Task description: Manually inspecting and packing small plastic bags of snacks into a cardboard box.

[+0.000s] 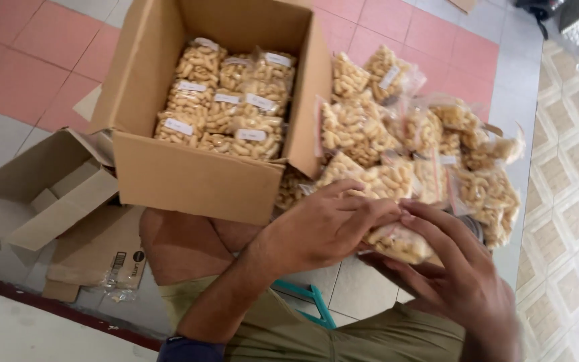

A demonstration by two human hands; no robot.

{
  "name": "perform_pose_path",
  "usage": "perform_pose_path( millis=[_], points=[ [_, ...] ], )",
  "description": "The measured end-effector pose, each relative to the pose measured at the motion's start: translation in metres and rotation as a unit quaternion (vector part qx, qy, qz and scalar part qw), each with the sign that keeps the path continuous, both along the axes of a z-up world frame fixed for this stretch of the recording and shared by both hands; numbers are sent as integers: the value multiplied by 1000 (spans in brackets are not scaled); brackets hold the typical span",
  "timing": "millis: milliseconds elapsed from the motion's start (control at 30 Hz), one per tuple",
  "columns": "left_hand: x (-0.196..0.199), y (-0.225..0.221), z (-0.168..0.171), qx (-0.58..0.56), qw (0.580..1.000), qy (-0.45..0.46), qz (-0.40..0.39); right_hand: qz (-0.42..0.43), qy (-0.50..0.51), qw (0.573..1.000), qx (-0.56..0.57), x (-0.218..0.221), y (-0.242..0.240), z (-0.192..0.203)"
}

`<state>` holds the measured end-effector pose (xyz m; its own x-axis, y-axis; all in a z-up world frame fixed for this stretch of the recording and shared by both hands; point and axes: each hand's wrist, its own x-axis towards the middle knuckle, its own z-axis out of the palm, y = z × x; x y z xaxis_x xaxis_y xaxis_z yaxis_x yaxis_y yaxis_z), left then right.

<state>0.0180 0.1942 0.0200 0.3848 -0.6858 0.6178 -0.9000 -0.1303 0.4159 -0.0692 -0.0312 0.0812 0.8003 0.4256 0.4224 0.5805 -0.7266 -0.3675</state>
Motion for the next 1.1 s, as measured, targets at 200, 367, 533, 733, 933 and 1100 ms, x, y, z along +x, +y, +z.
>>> perform_pose_path(
  millis=[200, 367, 533, 733, 933, 1100],
  points=[
    [14, 49, 6, -39, 998, -32, 49, 38, -67, 992, -98, 33, 45, 24],
    [39, 97, -19, -91, 970, -82, 209, 79, -87, 984, -132, 82, 33, 5],
    [67, 137, -57, -134, 861, -197, 450, 29, -68, 988, -133, 134, 72, 33],
    [77, 136, -74, -191, 809, -234, 505, 111, 82, 989, -56, 219, 163, 35],
    [87, 138, -83, -215, 799, -255, 500, 210, 231, 936, -160, 276, 238, -21],
    [96, 139, -101, -243, 776, -304, 497, 286, 353, 854, -253, 289, 242, -58]
  ],
)
